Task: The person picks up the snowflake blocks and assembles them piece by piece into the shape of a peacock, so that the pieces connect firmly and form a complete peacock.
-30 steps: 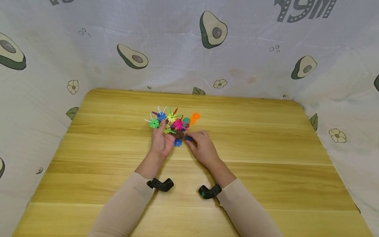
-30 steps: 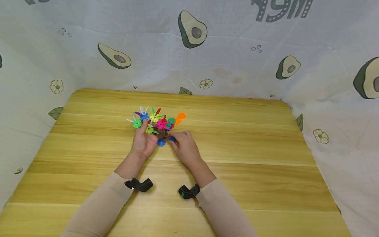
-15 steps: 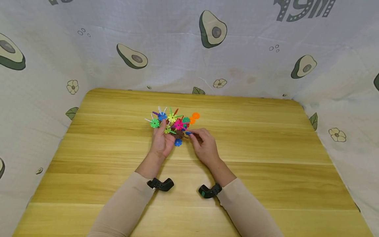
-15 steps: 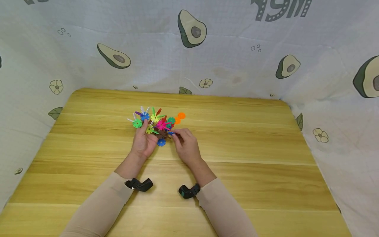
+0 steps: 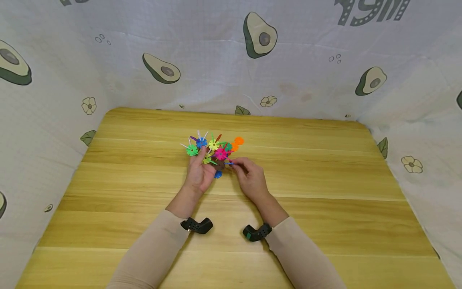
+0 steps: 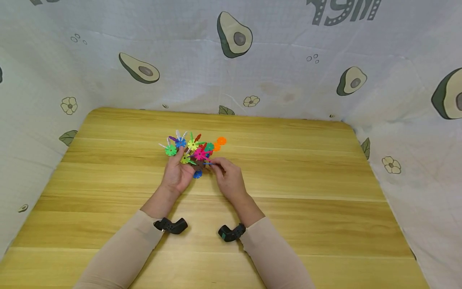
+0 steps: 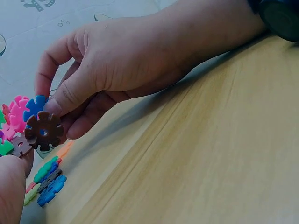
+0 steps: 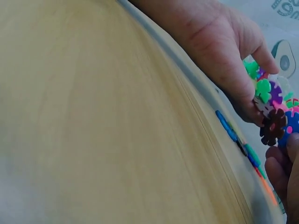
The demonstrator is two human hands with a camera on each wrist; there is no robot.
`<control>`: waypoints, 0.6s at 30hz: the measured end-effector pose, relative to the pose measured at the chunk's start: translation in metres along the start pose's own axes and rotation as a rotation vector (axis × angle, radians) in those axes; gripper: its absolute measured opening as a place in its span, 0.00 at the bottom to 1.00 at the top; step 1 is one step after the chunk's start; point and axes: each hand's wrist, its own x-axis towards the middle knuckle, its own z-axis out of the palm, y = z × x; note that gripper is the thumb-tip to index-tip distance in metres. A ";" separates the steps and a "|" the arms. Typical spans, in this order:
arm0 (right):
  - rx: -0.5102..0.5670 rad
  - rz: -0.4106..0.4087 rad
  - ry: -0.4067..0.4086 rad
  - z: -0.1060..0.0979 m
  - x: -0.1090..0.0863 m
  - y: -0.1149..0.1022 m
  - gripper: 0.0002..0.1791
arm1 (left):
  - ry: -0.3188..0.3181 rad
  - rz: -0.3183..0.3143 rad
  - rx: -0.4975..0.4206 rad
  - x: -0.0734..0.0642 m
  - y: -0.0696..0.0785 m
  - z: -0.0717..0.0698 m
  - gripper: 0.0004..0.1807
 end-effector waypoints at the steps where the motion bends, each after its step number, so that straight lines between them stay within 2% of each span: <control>1: -0.013 -0.001 0.000 0.000 0.000 0.000 0.04 | 0.004 -0.002 -0.001 0.000 0.000 0.000 0.13; 4: -0.004 0.021 -0.003 0.000 0.001 0.000 0.04 | 0.007 -0.008 0.005 0.000 0.000 0.001 0.15; 10: 0.182 0.142 -0.020 0.000 0.001 -0.002 0.04 | 0.003 -0.033 0.002 -0.001 0.000 0.003 0.15; 18: 0.285 0.181 -0.052 -0.001 0.001 -0.001 0.05 | 0.011 -0.064 -0.016 -0.001 0.001 0.002 0.13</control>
